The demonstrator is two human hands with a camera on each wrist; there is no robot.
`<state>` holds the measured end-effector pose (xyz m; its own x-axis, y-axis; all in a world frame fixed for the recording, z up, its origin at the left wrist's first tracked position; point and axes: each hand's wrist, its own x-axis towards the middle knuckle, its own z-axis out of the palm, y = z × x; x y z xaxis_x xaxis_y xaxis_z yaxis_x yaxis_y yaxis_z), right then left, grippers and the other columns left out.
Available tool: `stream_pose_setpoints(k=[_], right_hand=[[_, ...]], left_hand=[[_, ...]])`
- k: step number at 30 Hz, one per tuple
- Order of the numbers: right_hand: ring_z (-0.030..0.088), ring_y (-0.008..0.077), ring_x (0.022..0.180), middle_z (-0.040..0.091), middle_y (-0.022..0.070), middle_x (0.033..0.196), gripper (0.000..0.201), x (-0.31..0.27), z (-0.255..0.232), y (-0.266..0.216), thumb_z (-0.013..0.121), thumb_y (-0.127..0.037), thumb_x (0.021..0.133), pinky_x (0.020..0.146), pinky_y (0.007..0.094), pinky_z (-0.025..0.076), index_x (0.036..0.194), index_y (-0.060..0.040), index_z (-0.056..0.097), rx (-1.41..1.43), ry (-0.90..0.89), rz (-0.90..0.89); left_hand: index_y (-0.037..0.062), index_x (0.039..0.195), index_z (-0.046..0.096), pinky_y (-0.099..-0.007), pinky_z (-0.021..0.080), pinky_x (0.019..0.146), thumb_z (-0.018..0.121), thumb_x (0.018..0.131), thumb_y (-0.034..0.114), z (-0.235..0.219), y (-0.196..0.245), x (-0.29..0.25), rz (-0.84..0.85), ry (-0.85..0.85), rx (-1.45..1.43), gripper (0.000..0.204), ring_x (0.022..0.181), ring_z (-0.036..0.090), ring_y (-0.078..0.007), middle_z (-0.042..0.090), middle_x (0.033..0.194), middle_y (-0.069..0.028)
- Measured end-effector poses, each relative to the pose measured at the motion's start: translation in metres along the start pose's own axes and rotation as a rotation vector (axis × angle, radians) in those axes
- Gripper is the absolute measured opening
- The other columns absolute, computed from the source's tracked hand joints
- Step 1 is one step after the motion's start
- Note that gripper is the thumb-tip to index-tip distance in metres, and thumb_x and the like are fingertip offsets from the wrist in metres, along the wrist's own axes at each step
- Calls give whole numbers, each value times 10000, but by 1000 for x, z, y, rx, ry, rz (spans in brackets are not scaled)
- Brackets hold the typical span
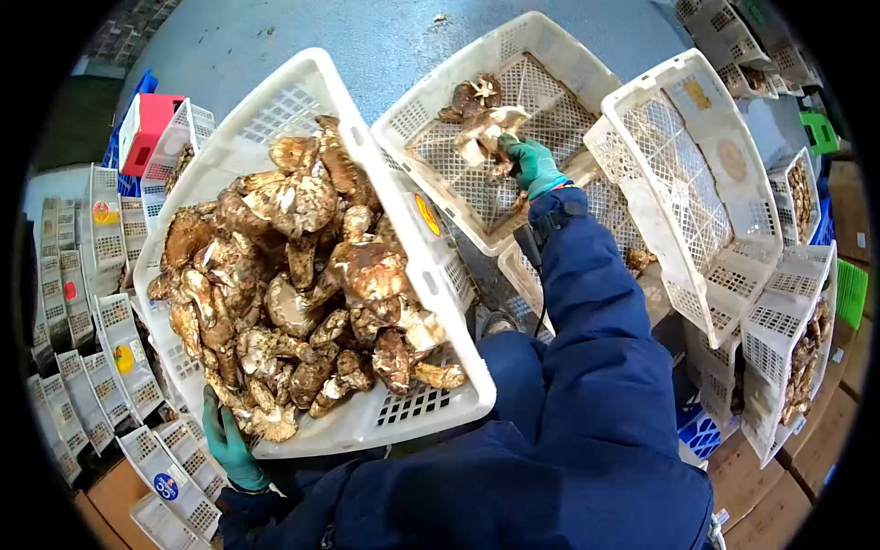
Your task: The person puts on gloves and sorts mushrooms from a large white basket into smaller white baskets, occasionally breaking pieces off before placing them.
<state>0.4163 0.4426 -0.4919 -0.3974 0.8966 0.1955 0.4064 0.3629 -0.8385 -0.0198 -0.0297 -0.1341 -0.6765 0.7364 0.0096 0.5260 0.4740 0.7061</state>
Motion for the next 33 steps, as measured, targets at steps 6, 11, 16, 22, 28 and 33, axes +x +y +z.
stream_pose_setpoints(k=[6,11,16,22,28,33], right_hand=[[605,185,668,646,81,818,249,11,14,-6,680,-248,846,521,312,491,949,-21,685,469,224,912],[651,317,802,679,141,895,179,6,-11,-30,619,-84,751,692,386,534,906,-70,707,-400,-609,317],[646,248,862,661,115,1020,247,46,-70,-211,574,-127,856,737,331,527,1087,-79,648,-530,-188,-348],[507,302,1232,462,185,1392,601,31,-47,-498,558,-329,927,997,384,431,1460,-157,341,-340,-408,-143],[458,407,1247,402,246,1394,600,58,29,-483,580,-333,868,1023,426,404,1410,-154,398,-799,-588,28],[567,326,1137,529,193,1290,521,42,9,-520,623,-126,767,962,375,454,1280,-75,551,-517,-526,1]], left_hand=[[-71,1364,398,-347,335,1077,474,958,26,5,26,2,-57,-2,41,425,1290,432,-240,435,1423,-185],[-62,1328,460,-336,339,1071,508,966,86,3,33,2,-24,-2,100,394,1279,450,-242,464,1401,-167],[-57,1294,497,-349,418,990,563,930,113,1,25,2,21,18,90,407,1186,518,-280,523,1316,-187],[-30,1266,531,-382,437,962,627,895,191,-1,11,2,198,116,220,442,1125,561,-333,580,1222,-209],[-20,1298,496,-350,426,1000,609,907,154,-12,16,-3,235,153,-122,442,1186,522,-274,517,1309,-177],[-19,1303,505,-303,479,939,530,933,14,-44,47,-51,190,-14,-664,372,1106,585,-251,568,1231,-161]])
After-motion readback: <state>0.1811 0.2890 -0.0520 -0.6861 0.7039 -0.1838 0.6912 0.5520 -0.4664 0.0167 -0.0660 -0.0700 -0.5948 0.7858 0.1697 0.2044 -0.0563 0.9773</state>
